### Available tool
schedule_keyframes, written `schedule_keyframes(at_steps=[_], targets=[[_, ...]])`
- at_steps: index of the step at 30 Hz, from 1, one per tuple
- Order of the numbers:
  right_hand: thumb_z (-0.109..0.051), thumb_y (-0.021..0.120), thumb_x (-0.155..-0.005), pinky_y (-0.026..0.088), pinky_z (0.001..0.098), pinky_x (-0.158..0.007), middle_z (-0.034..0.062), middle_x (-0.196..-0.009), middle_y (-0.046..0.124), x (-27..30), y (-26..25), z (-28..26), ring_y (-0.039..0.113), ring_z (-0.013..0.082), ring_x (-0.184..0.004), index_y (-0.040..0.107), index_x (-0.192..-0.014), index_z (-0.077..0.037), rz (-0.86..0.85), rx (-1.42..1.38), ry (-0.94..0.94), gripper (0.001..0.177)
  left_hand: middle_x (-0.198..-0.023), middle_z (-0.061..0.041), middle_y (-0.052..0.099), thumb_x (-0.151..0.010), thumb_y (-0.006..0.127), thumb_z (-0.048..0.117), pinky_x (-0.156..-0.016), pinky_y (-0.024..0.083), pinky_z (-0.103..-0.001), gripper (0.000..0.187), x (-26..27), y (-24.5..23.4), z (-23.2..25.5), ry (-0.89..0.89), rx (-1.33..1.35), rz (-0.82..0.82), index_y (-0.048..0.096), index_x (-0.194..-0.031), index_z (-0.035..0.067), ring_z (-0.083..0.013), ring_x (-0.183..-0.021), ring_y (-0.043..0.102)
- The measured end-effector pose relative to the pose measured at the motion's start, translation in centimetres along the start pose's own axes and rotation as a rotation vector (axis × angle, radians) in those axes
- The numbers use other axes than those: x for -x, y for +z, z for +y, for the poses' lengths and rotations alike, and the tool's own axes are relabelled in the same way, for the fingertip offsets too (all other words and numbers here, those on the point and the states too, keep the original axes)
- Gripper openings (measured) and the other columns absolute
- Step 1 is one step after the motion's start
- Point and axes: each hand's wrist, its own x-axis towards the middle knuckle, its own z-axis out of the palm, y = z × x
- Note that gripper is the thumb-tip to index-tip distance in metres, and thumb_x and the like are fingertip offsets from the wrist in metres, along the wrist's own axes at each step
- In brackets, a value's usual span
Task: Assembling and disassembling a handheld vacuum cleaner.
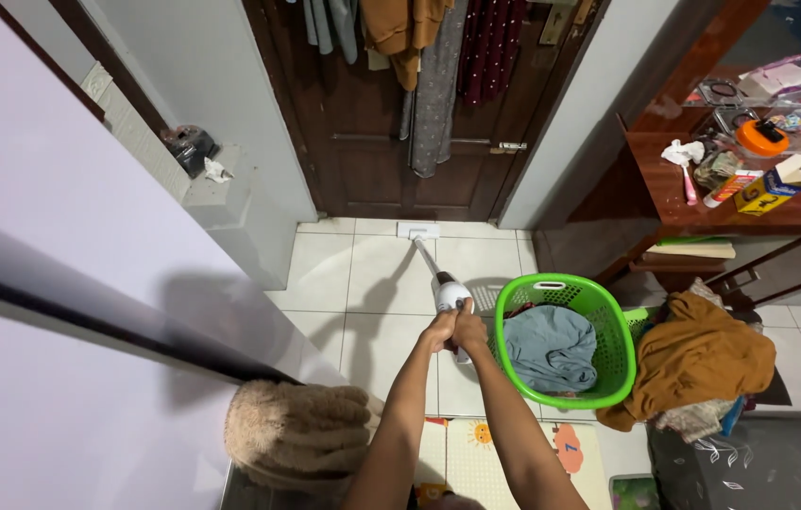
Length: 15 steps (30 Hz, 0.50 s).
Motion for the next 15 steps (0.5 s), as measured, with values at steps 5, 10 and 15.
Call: schedule_keyframes(at_steps=[5, 10, 15], targets=[[-0.037, 0.061, -0.097, 0.052, 0.0548, -0.1, 0.0304, -0.125, 0.065, 1.1, -0.2, -0.3, 0.064, 0.0486, -0.119, 0.025, -0.148, -0.02, -0.023, -0.007, 0.018, 0.065, -0.112, -0.019, 0.063, -0.107, 0.033, 0.047, -0.061, 0.058, -0.055, 0.054, -0.2, 0.0, -0.8, -0.027, 0.018, 0.027, 0.04, -0.143, 0.008, -0.0365, -0.085, 0.067], [-0.039, 0.059, -0.099, 0.051, 0.0559, -0.1, 0.028, -0.129, 0.063, 2.5, 0.2, 0.8, 0.062, 0.048, -0.122, 0.023, -0.15, -0.024, -0.024, -0.04, 0.036, 0.064, -0.116, -0.02, 0.063, -0.107, 0.033, 0.047, -0.062, 0.059, -0.057, 0.056, 2.0, 0.9, -1.0, -0.039, 0.023, 0.008, 0.039, -0.145, 0.007, -0.0394, -0.091, 0.068], [-0.032, 0.065, -0.095, 0.052, 0.0542, -0.1, 0.0292, -0.13, 0.064, 6.6, -0.2, 2.4, 0.063, 0.0485, -0.122, 0.023, -0.152, -0.021, -0.038, 0.009, -0.012, 0.072, -0.118, -0.02, 0.063, -0.107, 0.03, 0.051, -0.067, 0.061, -0.058, 0.059, 3.7, 2.0, -4.2, -0.052, -0.008, -0.014, 0.039, -0.145, 0.006, -0.0388, -0.094, 0.069]])
